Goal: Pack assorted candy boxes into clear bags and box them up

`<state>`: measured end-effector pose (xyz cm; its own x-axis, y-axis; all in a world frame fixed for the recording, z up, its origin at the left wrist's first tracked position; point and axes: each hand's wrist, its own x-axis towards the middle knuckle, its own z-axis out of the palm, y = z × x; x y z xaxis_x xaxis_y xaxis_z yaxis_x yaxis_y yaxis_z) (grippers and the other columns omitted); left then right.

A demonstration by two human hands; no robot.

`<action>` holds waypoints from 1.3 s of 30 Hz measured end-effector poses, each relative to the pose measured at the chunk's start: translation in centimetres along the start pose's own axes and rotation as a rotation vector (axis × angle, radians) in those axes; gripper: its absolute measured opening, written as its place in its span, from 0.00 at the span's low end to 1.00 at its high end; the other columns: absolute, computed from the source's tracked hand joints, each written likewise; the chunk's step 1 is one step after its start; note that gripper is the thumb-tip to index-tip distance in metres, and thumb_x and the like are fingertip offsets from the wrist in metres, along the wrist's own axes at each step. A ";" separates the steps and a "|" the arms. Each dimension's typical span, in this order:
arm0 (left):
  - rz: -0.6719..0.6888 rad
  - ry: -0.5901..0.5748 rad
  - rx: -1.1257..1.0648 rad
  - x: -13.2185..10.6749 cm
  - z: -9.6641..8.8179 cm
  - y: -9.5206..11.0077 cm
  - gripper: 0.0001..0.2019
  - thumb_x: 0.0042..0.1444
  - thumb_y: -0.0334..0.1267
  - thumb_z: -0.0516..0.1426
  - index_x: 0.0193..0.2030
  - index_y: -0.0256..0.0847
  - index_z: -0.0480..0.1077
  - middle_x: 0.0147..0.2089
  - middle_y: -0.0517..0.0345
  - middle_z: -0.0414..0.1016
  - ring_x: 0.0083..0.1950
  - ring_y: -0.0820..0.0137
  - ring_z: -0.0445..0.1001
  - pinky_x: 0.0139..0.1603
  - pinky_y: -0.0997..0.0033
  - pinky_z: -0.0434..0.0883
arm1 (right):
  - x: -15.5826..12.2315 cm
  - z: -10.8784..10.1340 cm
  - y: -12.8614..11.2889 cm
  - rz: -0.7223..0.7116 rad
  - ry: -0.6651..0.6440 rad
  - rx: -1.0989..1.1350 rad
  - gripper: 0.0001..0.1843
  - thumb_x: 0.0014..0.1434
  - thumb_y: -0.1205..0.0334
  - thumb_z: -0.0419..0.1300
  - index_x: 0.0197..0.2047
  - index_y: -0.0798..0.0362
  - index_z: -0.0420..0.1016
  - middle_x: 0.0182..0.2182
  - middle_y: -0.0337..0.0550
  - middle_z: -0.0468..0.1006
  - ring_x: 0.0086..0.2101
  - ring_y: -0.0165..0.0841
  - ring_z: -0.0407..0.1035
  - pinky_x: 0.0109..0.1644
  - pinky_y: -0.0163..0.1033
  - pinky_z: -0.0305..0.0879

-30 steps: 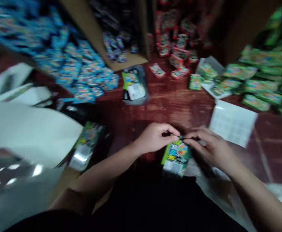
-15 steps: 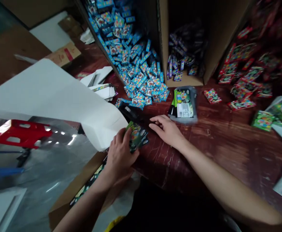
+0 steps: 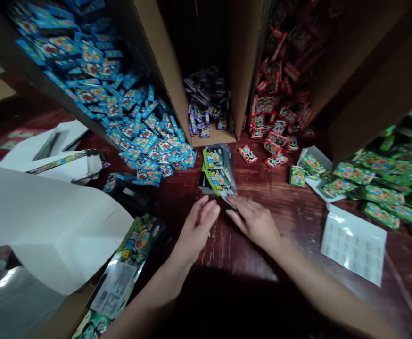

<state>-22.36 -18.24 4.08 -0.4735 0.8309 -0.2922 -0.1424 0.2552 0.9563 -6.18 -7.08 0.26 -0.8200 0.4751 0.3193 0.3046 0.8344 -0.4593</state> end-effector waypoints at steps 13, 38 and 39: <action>0.092 -0.653 0.415 1.4 9.7 -2.1 0.12 0.64 0.44 0.56 0.46 0.38 0.71 0.38 0.56 0.76 0.38 0.67 0.73 0.42 0.67 0.71 | -7.0 -8.6 3.6 0.262 0.009 -0.052 0.22 0.70 0.58 0.57 0.63 0.58 0.70 0.50 0.55 0.77 0.51 0.45 0.72 0.59 0.54 0.72; 0.051 -0.678 0.356 0.2 10.4 0.4 0.08 0.63 0.41 0.57 0.40 0.38 0.72 0.34 0.60 0.71 0.35 0.70 0.67 0.37 0.71 0.67 | -7.2 -9.8 2.8 0.299 0.124 0.101 0.20 0.61 0.59 0.68 0.54 0.49 0.69 0.45 0.48 0.73 0.48 0.44 0.68 0.52 0.54 0.71; 0.046 -0.659 0.355 0.0 10.3 0.3 0.08 0.62 0.41 0.57 0.41 0.38 0.72 0.34 0.60 0.72 0.35 0.70 0.68 0.36 0.71 0.67 | -7.2 -9.8 2.6 0.290 0.119 0.096 0.20 0.62 0.59 0.68 0.55 0.49 0.69 0.46 0.48 0.73 0.48 0.45 0.69 0.53 0.54 0.71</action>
<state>-13.46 -13.06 4.36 0.1626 0.9400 -0.3000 0.2070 0.2648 0.9418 5.25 -5.58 4.86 -0.6413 0.7233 0.2560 0.4653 0.6319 -0.6198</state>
